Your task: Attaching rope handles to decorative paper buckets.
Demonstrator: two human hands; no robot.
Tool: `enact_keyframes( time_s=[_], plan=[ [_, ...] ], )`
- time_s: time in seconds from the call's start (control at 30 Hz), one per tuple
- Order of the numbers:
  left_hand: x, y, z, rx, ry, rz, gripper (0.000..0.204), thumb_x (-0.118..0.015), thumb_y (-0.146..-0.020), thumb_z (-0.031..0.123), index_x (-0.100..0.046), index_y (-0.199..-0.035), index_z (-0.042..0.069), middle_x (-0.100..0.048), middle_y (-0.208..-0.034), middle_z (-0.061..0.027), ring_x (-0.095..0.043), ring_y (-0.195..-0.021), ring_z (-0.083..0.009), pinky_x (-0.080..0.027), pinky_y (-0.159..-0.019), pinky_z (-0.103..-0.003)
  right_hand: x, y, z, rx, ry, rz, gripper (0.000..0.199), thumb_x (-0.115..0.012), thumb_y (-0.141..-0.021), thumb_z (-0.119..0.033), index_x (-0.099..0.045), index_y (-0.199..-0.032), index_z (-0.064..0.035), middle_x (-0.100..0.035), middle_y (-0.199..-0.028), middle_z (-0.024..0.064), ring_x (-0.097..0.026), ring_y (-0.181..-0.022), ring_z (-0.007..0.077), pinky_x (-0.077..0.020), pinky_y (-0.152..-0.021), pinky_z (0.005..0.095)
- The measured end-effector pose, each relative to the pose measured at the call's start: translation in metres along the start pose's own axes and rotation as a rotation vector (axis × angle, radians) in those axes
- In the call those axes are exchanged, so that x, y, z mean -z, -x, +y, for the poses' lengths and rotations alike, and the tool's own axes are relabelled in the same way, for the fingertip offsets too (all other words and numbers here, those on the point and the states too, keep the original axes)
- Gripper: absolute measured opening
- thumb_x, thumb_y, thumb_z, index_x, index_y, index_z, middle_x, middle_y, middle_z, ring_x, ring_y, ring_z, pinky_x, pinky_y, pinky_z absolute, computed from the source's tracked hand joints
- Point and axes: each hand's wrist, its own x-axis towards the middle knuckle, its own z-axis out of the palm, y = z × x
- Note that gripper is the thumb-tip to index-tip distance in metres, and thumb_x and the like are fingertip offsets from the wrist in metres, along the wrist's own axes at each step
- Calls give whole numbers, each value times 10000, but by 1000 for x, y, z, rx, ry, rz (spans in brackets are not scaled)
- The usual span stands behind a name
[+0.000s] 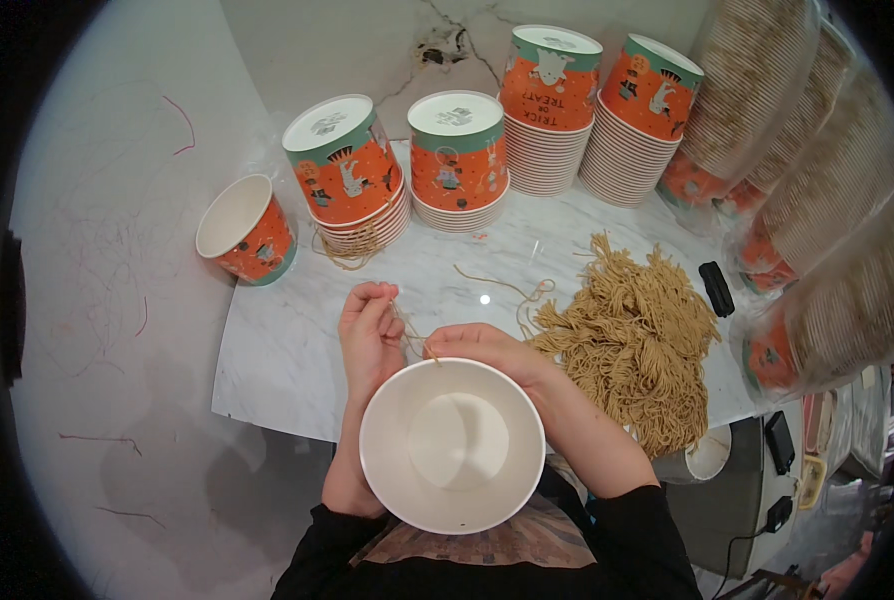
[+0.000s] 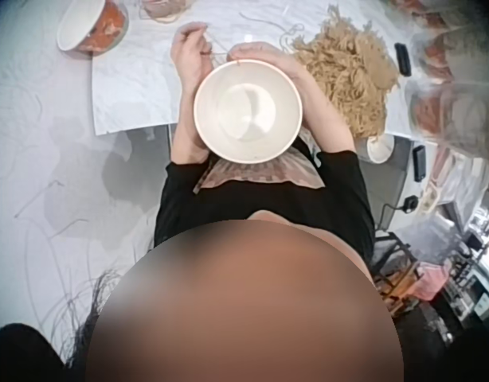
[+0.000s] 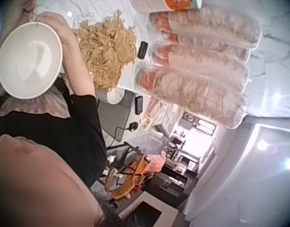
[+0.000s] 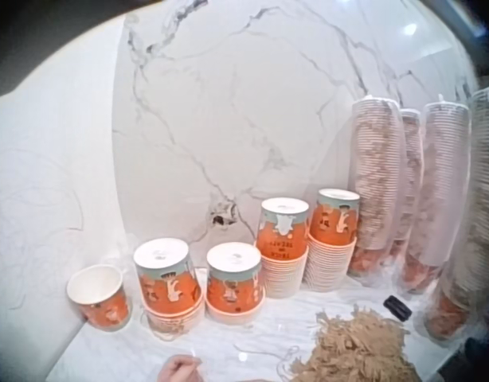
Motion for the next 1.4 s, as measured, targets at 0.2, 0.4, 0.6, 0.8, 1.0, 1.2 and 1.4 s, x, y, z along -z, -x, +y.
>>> enact_keyframes(
  time_s=[0.2,0.4,0.6,0.8,1.0,1.2,1.4],
  plan=[
    [4,6,4,-224,70,113,144,-624,-963,33,-555,-855,100,-626,-911,-79,-317,-557,-14,-269,-504,-190,11,6,5,102,47,94,144,-646,-977,-191,-651,-961,-47,-663,-858,-15,-632,-757,56,-519,-678,218],
    [3,19,7,-343,102,184,191,-640,-925,-12,-532,-808,94,-611,-882,-60,-375,-628,-37,-277,-527,-205,6,11,4,155,145,55,152,-655,-973,-192,-654,-932,-46,-665,-849,-15,-626,-754,51,-511,-675,207],
    [10,24,12,-391,94,205,232,-621,-930,-29,-499,-791,111,-585,-859,-36,-452,-719,-67,-273,-530,-213,7,11,6,271,340,28,147,-636,-983,-176,-643,-931,-39,-640,-908,-20,-603,-821,52,-482,-737,212],
    [18,40,19,-447,84,100,251,-600,-933,-40,-476,-784,118,-537,-822,-18,-519,-800,-88,-290,-536,-211,4,16,-4,459,614,-26,169,-611,-991,-176,-641,-936,-19,-577,-977,7,-556,-926,88,-440,-828,244],
    [32,30,31,-164,40,-56,110,-633,-929,5,-563,-899,85,-622,-915,-39,-498,-736,-31,-285,-553,-191,5,14,-6,536,763,-41,225,-572,-1012,-212,-663,-935,-21,-607,-987,17,-564,-916,118,-450,-841,275],
    [-7,19,48,-33,-395,-223,284,-657,-907,2,-579,-1180,18,-669,-870,-43,-525,-706,-23,-348,-577,-171,-4,-5,-10,22,338,55,505,-410,-1069,-406,-647,-1163,29,-659,-1158,90,-619,-1078,177,-479,-956,308],
    [-24,10,43,3,-508,-412,235,-618,-910,-55,-598,-1144,-43,-674,-822,-69,-495,-531,-51,-378,-474,-212,5,-23,-27,-13,186,-103,615,-365,-1058,-501,-600,-1202,49,-650,-1174,152,-630,-1138,227,-501,-992,341]
  ],
)
